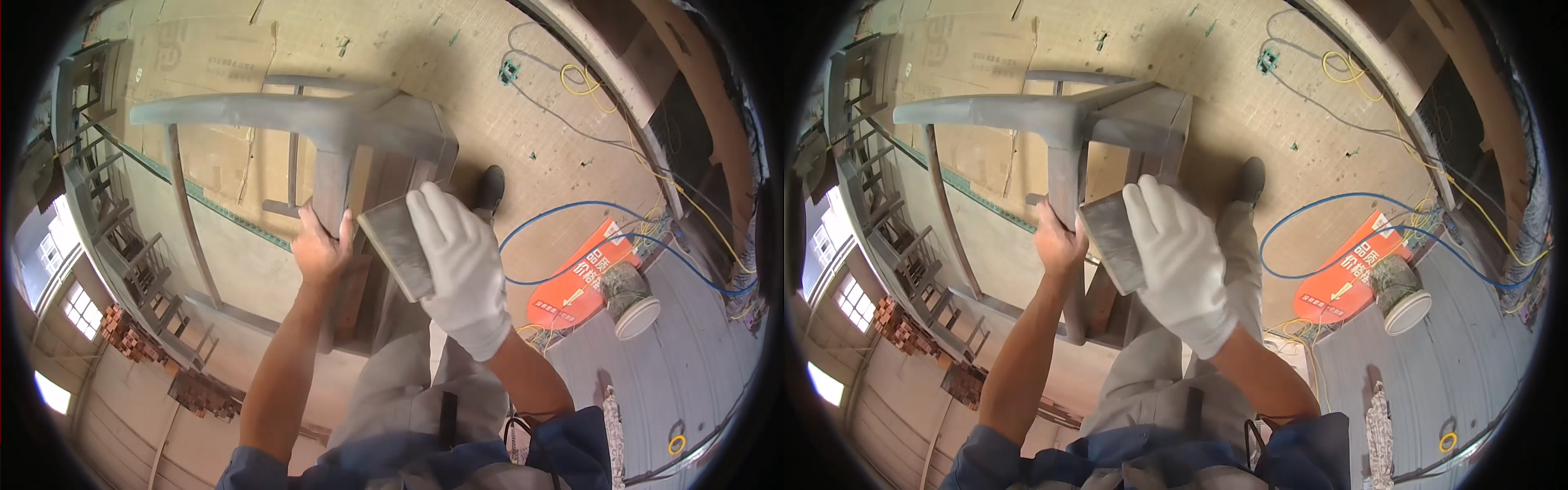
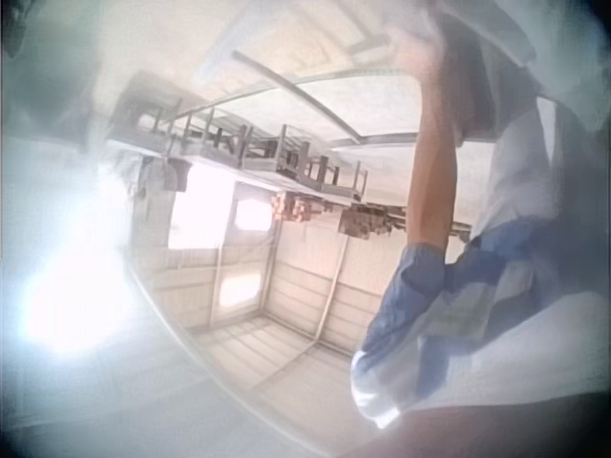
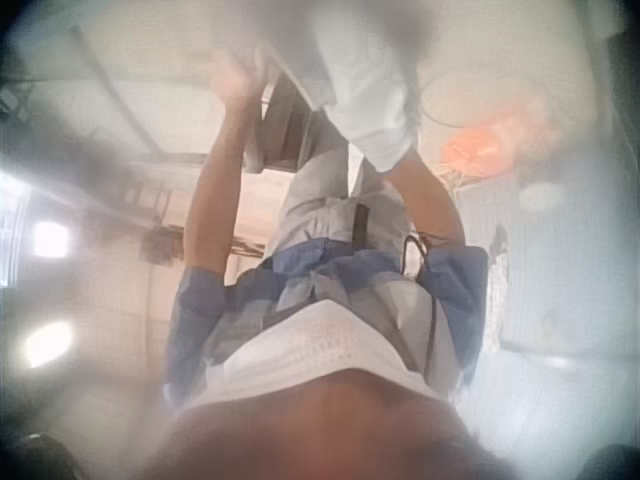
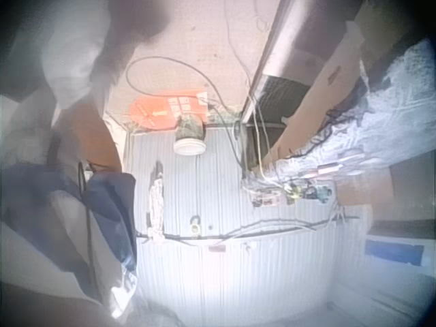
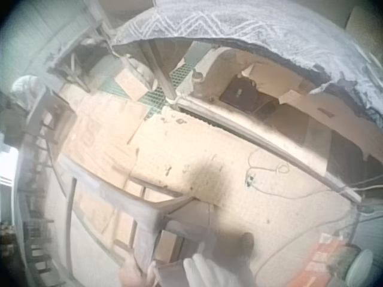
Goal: The person sands the surfaces and joints of a wooden table frame using sandpaper and a sanding block, then uses an air gun to blow off the sawdust.
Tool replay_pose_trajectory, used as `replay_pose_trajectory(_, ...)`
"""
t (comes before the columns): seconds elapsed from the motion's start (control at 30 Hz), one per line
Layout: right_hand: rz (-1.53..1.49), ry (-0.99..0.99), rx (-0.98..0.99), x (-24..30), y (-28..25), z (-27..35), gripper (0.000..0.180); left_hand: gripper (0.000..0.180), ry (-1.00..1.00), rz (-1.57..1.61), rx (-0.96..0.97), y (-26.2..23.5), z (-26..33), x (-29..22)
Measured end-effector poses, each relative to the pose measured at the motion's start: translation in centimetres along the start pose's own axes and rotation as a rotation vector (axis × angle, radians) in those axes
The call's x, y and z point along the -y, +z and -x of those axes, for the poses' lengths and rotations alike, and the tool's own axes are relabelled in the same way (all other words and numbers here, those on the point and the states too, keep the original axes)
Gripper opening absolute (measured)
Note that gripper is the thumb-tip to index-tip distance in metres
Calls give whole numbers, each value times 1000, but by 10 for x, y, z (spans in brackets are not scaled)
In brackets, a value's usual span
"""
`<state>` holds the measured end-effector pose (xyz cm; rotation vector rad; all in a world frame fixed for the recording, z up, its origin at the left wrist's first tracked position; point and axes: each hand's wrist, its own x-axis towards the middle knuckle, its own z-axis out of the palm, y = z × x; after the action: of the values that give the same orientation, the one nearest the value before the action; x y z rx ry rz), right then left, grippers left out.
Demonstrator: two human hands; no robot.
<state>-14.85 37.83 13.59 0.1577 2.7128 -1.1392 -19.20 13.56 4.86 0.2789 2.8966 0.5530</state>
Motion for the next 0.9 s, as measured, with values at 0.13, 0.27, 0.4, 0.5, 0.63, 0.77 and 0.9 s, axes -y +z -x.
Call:
replay_pose_trajectory(0.13,159,-46,-197,-1,-10,-8,54,48,-76,45,37,-7,-2,-10)
replay_pose_trajectory(0.27,208,-147,-399,-4,19,-59,54,40,-54,50,15,-12,-3,-4)
replay_pose_trajectory(0.4,134,-109,-488,6,74,-87,61,38,-146,121,57,-9,-6,-7)
replay_pose_trajectory(0.5,106,-8,-340,49,140,-30,55,50,-179,201,107,-12,2,33)
replay_pose_trajectory(0.63,-612,197,-3,63,188,104,54,53,-222,182,150,-26,63,43)
replay_pose_trajectory(0.77,-781,235,-404,77,84,56,58,59,-467,247,47,-29,108,48)
replay_pose_trajectory(0.9,147,98,-413,20,4,-9,53,56,-423,206,75,-4,102,23)
